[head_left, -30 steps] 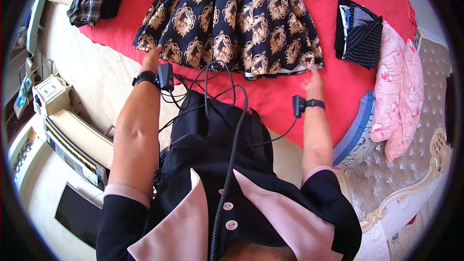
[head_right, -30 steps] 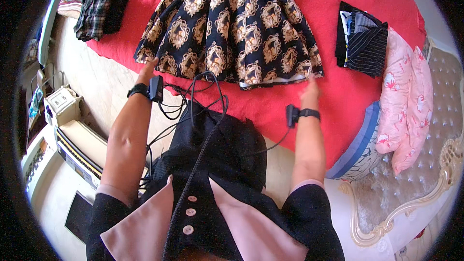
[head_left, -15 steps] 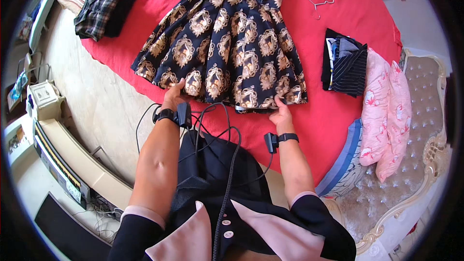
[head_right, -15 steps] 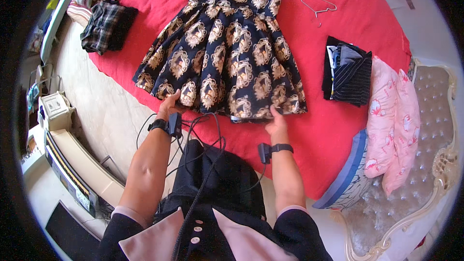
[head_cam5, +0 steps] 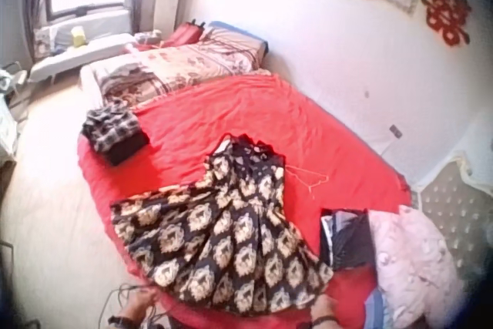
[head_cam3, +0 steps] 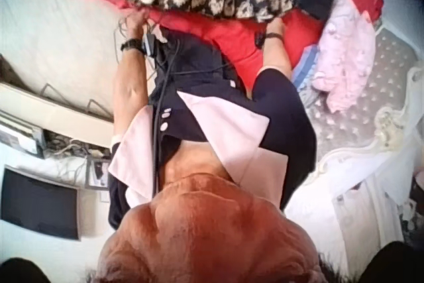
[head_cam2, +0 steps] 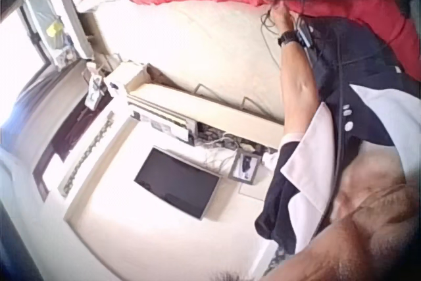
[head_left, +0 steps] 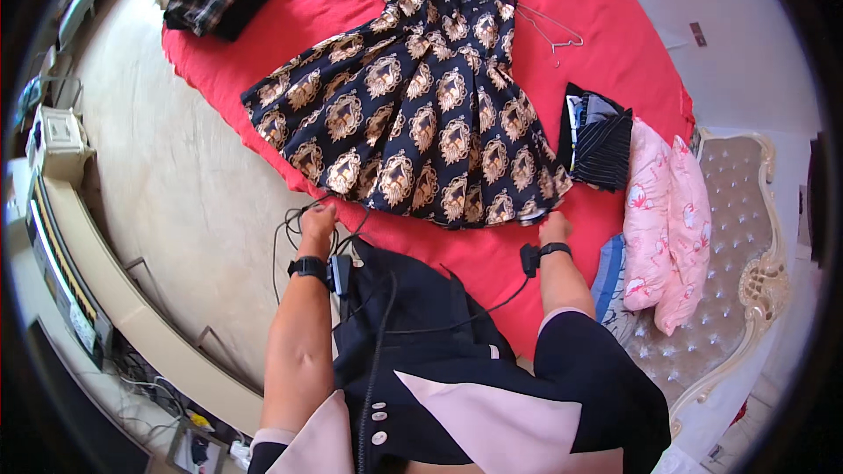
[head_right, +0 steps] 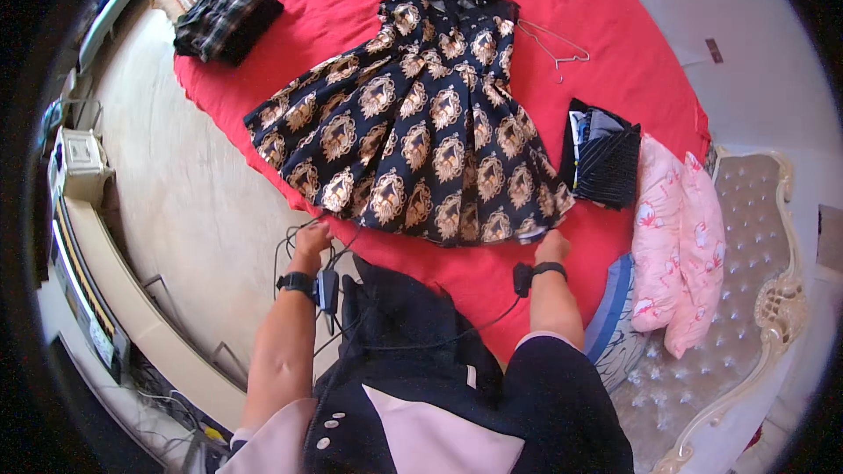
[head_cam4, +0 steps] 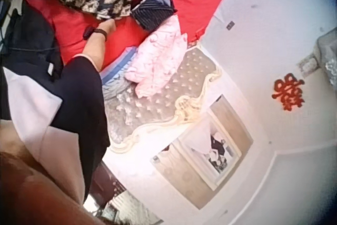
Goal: The recorder folds a patterned dress on a bed.
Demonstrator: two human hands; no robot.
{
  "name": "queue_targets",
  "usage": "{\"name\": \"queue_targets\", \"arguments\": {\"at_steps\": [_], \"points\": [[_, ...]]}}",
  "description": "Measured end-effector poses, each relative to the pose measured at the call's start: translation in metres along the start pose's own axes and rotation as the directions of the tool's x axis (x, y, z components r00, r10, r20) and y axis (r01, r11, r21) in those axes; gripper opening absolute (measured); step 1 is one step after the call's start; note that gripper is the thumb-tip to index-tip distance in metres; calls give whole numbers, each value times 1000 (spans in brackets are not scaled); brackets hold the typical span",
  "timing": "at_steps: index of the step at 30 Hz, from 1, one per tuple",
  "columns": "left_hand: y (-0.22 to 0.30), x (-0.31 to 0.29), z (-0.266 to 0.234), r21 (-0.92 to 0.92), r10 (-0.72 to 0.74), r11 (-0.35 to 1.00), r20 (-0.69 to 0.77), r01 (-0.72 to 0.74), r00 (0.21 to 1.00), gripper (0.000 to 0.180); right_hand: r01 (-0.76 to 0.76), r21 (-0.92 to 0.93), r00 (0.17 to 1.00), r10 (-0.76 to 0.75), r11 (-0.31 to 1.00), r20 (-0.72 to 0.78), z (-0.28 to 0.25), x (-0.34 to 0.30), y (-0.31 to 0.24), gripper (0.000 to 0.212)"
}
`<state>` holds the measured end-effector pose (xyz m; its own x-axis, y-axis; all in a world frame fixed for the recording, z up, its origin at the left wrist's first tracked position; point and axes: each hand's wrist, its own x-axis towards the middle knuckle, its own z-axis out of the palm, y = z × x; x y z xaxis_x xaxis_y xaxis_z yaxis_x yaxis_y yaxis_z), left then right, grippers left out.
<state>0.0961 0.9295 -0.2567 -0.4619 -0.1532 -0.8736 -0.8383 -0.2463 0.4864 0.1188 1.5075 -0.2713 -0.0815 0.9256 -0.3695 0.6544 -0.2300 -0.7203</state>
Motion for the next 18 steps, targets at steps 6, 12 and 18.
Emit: {"name": "queue_targets", "arguments": {"at_steps": [6, 12, 18], "points": [[-123, 3, -73, 449, 152, 891, -158, -66, 976, 22, 951, -296, 258, -743, 84, 617, 36, -144, -15, 41], [-217, -16, -86, 229, 87, 973, -432, 16, 898, 29, 894, 196, -301, -217, -402, 928, 63, -200, -24, 87], [-174, -66, -29, -248, -48, 968, -348, -43, 936, 34, 780, 360, -442, -45, -512, 896, 89, -162, -7, 101]]}}
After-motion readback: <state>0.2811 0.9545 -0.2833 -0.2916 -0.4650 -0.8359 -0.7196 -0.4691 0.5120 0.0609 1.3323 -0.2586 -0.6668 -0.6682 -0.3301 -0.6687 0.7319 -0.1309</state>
